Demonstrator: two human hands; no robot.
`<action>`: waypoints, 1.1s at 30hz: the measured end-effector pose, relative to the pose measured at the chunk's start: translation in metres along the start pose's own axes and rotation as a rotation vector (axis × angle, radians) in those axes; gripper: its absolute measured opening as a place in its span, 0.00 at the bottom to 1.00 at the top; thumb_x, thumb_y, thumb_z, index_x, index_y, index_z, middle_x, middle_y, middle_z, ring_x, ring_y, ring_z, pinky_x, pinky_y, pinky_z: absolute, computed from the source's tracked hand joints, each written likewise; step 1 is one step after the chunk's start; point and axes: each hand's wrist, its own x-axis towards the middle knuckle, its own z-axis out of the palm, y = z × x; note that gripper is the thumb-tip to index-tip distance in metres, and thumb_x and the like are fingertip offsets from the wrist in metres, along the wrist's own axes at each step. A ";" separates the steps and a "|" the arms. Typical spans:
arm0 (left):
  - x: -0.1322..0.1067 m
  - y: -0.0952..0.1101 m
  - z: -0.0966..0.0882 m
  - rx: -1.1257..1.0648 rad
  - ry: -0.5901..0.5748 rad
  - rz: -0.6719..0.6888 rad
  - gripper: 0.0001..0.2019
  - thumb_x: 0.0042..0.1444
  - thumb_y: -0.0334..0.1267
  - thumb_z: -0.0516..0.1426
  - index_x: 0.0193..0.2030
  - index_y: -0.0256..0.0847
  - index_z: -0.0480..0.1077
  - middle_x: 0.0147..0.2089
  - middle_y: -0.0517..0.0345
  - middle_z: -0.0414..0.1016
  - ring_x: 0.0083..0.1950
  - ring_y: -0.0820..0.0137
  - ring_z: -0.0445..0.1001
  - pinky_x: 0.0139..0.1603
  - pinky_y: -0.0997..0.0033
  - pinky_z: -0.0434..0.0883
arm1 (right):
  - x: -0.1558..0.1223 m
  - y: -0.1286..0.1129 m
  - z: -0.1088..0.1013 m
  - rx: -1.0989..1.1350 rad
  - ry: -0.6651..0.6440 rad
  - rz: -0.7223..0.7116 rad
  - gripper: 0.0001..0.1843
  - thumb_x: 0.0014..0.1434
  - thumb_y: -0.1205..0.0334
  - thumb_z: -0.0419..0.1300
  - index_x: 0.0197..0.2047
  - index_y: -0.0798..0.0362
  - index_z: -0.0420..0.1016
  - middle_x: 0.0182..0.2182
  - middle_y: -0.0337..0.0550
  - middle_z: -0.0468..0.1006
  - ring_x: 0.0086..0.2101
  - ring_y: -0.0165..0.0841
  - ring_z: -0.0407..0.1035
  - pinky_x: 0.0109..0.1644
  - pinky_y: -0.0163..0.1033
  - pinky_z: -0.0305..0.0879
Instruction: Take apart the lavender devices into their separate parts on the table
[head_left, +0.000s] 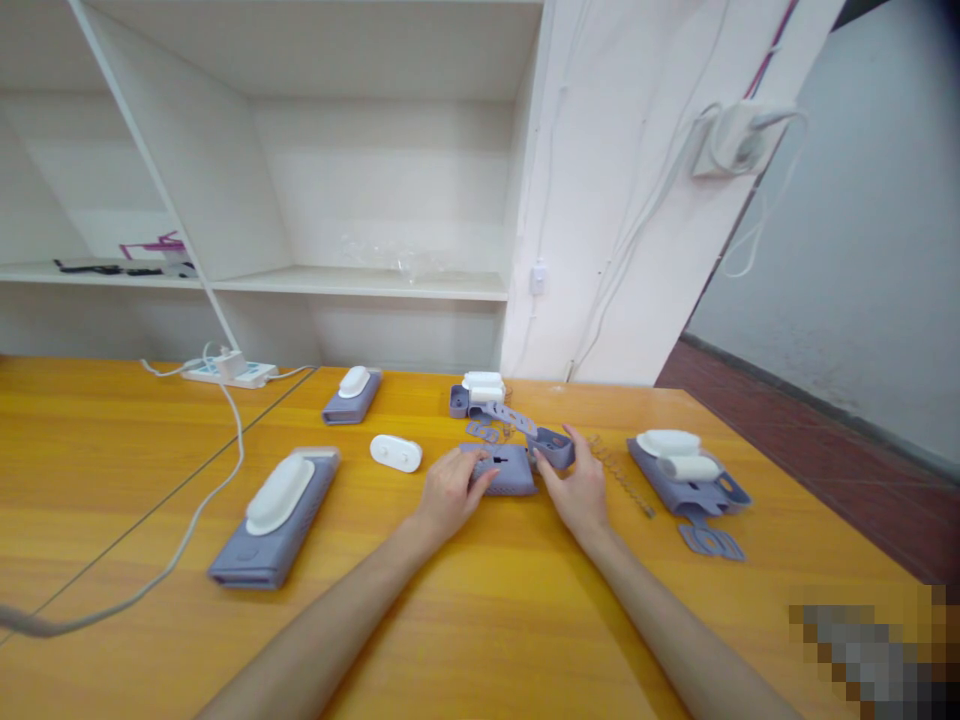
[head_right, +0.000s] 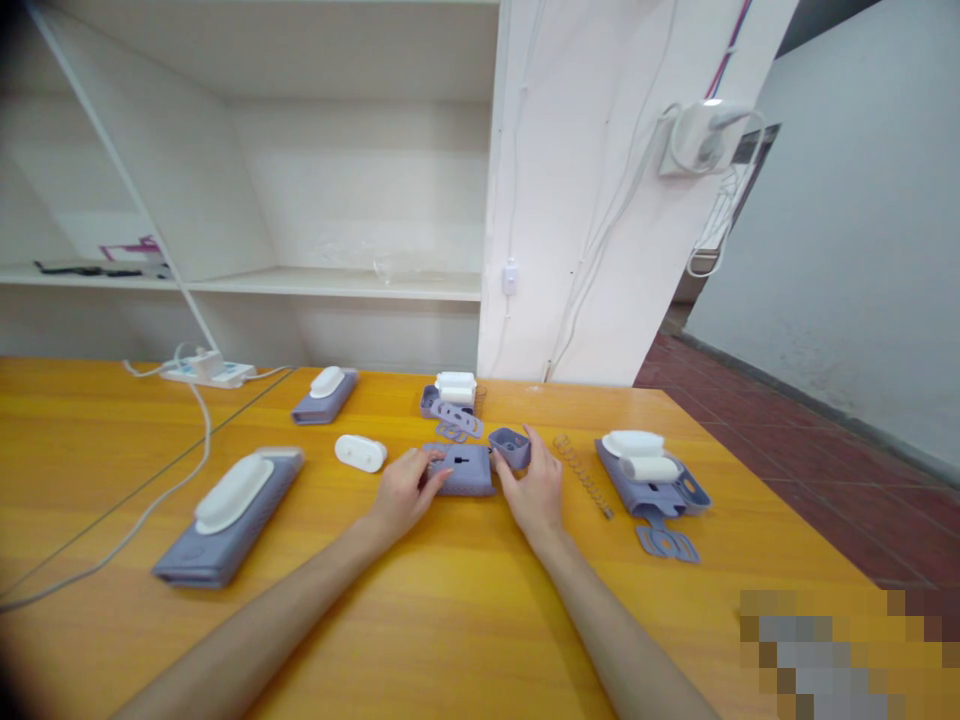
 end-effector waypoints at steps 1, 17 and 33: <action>0.000 0.000 0.000 -0.003 -0.002 0.002 0.10 0.60 0.41 0.53 0.45 0.39 0.67 0.39 0.52 0.75 0.39 0.67 0.74 0.39 0.68 0.71 | 0.000 0.000 0.000 -0.012 -0.010 -0.012 0.33 0.54 0.46 0.59 0.58 0.53 0.60 0.48 0.50 0.73 0.45 0.43 0.68 0.49 0.48 0.61; -0.005 -0.003 0.008 0.038 0.079 -0.029 0.10 0.58 0.44 0.55 0.39 0.40 0.63 0.28 0.60 0.69 0.28 0.73 0.70 0.28 0.74 0.68 | -0.002 -0.002 0.001 -0.084 -0.057 -0.130 0.23 0.58 0.48 0.55 0.52 0.54 0.66 0.46 0.50 0.74 0.46 0.42 0.67 0.50 0.46 0.60; 0.000 0.001 0.001 -0.080 0.052 0.165 0.04 0.58 0.30 0.54 0.40 0.41 0.63 0.34 0.56 0.70 0.37 0.70 0.65 0.39 0.68 0.67 | -0.002 0.000 0.000 -0.028 -0.003 -0.184 0.29 0.59 0.52 0.56 0.61 0.52 0.59 0.50 0.49 0.73 0.47 0.40 0.68 0.51 0.46 0.59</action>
